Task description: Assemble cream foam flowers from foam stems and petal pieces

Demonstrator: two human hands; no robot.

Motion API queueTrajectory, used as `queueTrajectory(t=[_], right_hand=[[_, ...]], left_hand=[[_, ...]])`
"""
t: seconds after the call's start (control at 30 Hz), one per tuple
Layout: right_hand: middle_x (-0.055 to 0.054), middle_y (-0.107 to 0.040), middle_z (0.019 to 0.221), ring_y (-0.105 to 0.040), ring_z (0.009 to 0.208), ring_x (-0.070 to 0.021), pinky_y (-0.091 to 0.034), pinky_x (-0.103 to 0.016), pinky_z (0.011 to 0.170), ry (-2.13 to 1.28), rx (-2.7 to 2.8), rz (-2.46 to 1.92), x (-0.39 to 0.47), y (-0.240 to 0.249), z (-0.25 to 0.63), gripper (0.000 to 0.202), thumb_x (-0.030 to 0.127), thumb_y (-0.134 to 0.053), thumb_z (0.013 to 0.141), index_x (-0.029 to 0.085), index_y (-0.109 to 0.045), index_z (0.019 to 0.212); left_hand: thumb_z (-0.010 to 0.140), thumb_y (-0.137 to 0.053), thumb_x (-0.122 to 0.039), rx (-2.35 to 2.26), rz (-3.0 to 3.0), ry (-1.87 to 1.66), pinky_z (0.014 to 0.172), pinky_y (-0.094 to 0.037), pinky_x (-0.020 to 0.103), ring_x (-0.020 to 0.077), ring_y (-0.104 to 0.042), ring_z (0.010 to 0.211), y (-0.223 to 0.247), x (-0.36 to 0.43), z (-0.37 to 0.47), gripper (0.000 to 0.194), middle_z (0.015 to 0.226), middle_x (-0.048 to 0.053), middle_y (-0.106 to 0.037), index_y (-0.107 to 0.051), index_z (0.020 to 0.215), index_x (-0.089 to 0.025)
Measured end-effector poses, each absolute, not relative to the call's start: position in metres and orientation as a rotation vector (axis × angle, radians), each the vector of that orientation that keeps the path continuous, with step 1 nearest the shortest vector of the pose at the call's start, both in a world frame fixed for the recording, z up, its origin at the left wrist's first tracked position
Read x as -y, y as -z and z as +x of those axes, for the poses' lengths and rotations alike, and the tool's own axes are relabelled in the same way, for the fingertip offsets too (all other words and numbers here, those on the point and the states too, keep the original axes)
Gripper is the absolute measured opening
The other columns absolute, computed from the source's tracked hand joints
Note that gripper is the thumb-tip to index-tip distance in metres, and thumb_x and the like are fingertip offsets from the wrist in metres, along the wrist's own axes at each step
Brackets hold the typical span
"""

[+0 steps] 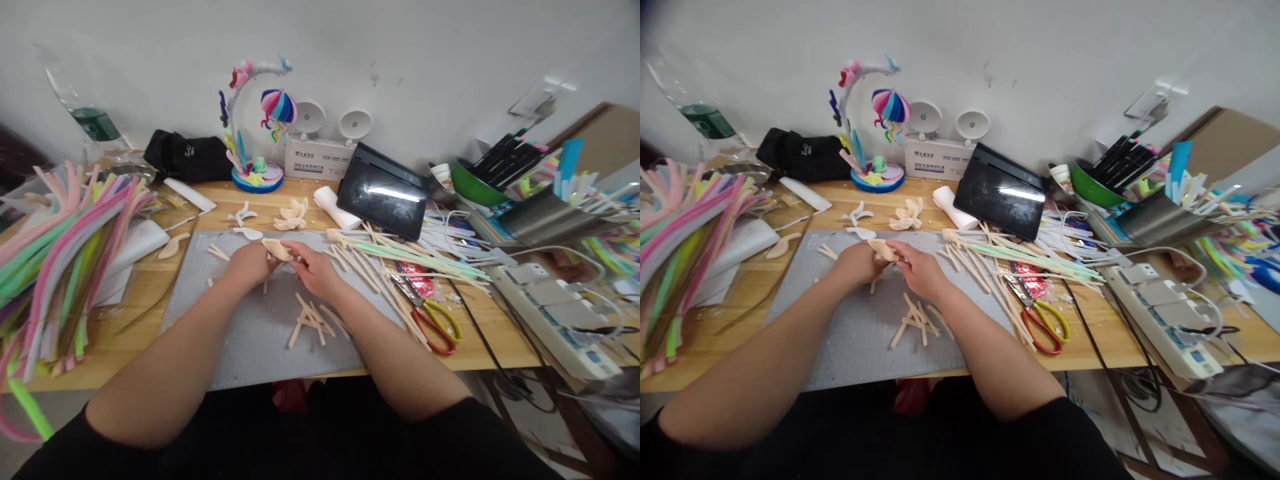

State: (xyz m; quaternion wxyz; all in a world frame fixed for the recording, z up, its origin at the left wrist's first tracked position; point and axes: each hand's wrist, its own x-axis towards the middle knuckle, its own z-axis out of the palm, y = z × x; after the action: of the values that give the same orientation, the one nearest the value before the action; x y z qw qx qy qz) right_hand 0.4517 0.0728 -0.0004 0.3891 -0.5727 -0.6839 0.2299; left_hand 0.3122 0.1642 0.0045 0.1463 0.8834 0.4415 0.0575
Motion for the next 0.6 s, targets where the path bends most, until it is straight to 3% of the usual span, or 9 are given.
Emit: queueTrajectory(t=[0.17, 0.4, 0.5, 0.6], right_hand=[[-0.002, -0.058, 0.109, -0.056, 0.087, -0.0140, -0.041, -0.028, 0.079, -0.558, 1.891, -1.485, -0.074, 0.001, 0.446, 0.049, 0.010, -0.040, 0.078, 0.024, -0.039, 0.124], [-0.005, -0.060, 0.100, -0.053, 0.080, -0.0149, -0.040, -0.028, 0.075, -0.512, 2.059, -1.537, -0.079, 0.002, 0.442, 0.062, 0.020, -0.051, 0.077, 0.023, -0.024, 0.132], [-0.006, -0.060, 0.096, -0.050, 0.083, -0.0166, -0.039, -0.030, 0.075, -0.412, 2.176, -1.527, -0.080, 0.004, 0.437, 0.065, 0.020, -0.052, 0.077, 0.021, -0.021, 0.134], [-0.006, -0.059, 0.100, -0.049, 0.085, -0.0169, -0.039, -0.029, 0.077, -0.316, 2.268, -1.481, -0.082, 0.007, 0.433, 0.059, 0.015, -0.049, 0.077, 0.021, -0.028, 0.131]], left_hand=[[0.066, -0.046, -0.024, -1.236, 2.194, -0.400, 0.057, -0.038, 0.025, 0.0197, -0.058, 0.070, -0.006, -0.168, 0.308, 0.017, 0.075, 0.005, -0.064, -0.060, 0.076, -0.019], [0.062, -0.045, -0.016, -1.178, 1.567, -0.659, 0.048, -0.039, 0.020, 0.0108, -0.051, 0.047, -0.013, -0.171, 0.304, 0.010, 0.051, -0.003, -0.051, -0.048, 0.072, -0.018], [0.062, -0.044, -0.013, -1.137, 1.487, -0.636, 0.044, -0.036, 0.018, 0.0087, -0.047, 0.042, -0.015, -0.173, 0.302, 0.019, 0.051, -0.005, -0.049, -0.047, 0.080, -0.019], [0.057, -0.042, -0.006, -1.107, 1.521, -0.642, 0.042, -0.031, 0.017, 0.0071, -0.041, 0.040, -0.014, -0.176, 0.300, 0.033, 0.050, -0.006, -0.047, -0.049, 0.086, -0.019]])
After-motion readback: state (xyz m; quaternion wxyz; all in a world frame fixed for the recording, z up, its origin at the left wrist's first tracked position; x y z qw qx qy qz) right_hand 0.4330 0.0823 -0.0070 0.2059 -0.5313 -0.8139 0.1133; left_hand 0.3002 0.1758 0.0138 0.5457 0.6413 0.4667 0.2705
